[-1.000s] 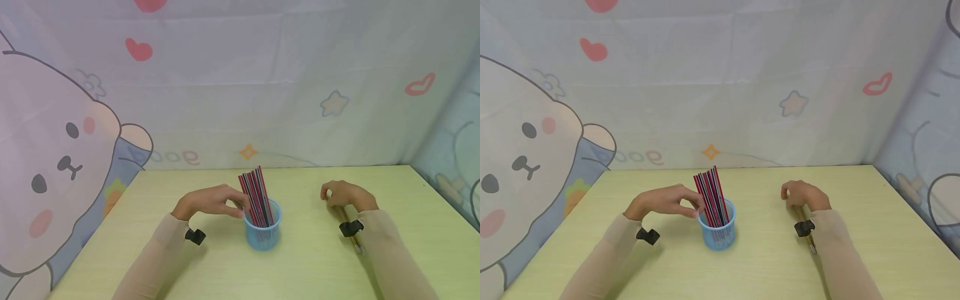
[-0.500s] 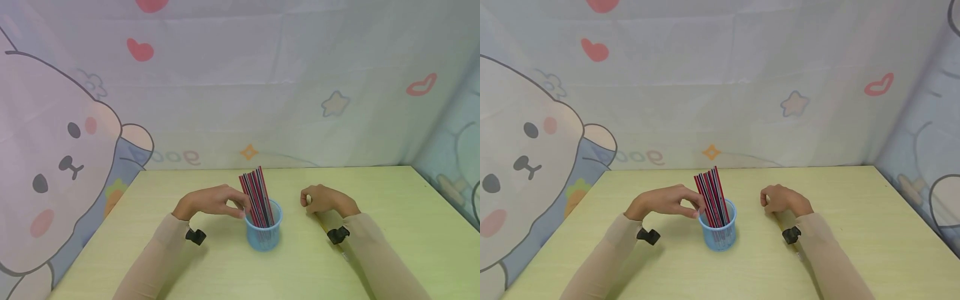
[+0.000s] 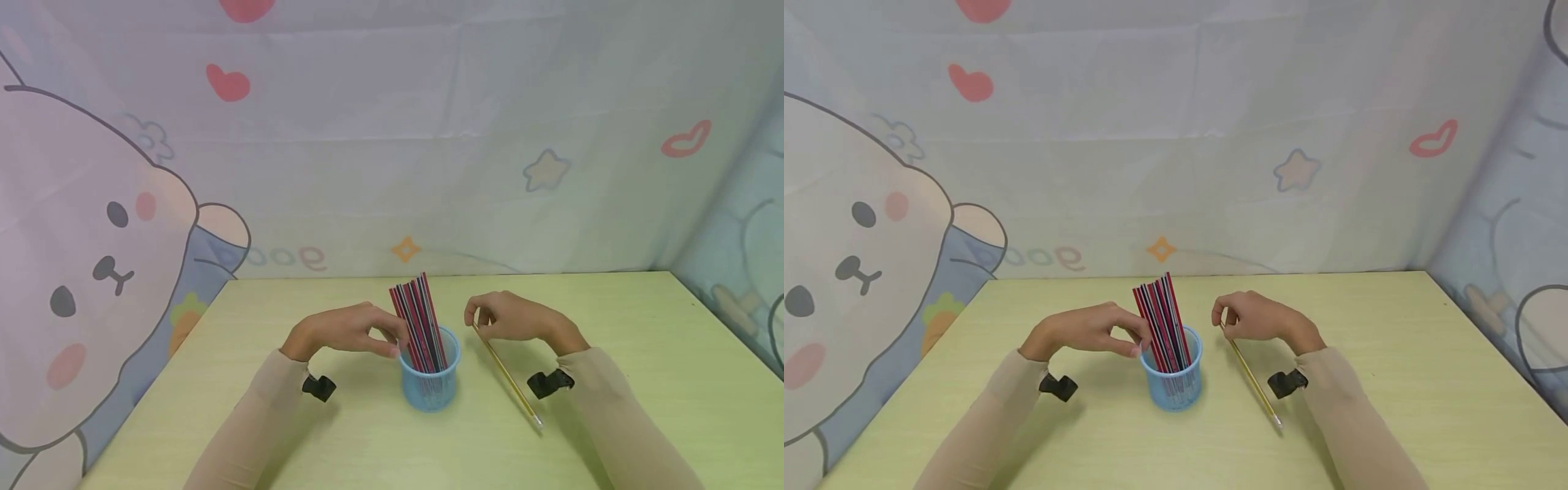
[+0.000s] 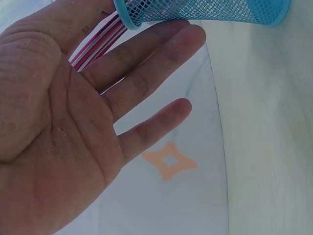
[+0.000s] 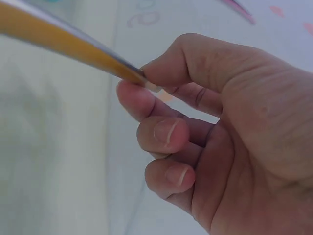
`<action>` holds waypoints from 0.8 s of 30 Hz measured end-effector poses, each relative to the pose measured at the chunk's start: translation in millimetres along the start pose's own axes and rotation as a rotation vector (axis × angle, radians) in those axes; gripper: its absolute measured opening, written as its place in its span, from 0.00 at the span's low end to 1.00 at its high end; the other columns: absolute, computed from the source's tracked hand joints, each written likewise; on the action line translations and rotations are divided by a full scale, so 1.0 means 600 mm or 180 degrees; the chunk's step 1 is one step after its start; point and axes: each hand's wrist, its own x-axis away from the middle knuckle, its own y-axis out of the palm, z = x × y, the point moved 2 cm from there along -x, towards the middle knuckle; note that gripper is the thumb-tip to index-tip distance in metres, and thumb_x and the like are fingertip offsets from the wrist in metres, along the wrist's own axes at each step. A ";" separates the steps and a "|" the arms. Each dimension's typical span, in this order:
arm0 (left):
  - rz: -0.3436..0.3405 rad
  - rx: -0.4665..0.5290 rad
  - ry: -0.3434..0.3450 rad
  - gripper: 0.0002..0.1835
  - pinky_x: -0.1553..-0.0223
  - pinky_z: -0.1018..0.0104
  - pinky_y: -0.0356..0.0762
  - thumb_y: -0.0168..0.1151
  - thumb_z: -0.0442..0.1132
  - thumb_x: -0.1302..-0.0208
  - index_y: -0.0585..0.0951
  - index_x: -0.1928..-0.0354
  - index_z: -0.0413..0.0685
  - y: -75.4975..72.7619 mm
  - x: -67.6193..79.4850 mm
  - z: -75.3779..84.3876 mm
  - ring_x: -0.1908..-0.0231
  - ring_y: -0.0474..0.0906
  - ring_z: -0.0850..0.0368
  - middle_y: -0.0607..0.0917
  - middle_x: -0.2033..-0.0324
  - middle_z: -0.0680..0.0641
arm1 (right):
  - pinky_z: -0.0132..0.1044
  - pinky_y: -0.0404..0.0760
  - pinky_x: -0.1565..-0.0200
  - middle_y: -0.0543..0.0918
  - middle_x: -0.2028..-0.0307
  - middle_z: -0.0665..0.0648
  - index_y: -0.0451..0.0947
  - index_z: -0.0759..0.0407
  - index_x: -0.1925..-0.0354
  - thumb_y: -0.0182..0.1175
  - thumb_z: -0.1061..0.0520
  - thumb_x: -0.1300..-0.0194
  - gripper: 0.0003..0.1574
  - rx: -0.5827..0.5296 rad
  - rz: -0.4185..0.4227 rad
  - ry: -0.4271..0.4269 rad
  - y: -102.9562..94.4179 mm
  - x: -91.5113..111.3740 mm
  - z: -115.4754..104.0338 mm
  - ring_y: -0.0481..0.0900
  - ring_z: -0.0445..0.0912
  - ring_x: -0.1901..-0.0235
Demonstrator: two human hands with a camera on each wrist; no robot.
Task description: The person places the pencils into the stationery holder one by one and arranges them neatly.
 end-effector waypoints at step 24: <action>-0.0005 -0.0004 0.0038 0.03 0.44 0.66 0.79 0.60 0.41 0.27 0.81 0.57 0.52 -0.004 -0.002 -0.002 0.52 0.82 0.64 0.84 0.60 0.58 | 0.31 0.70 0.79 0.79 0.67 0.44 0.75 0.51 0.56 0.58 0.70 0.35 0.16 0.0122 0.2064 -0.0883 -0.079 0.060 -0.144 0.71 0.41 0.78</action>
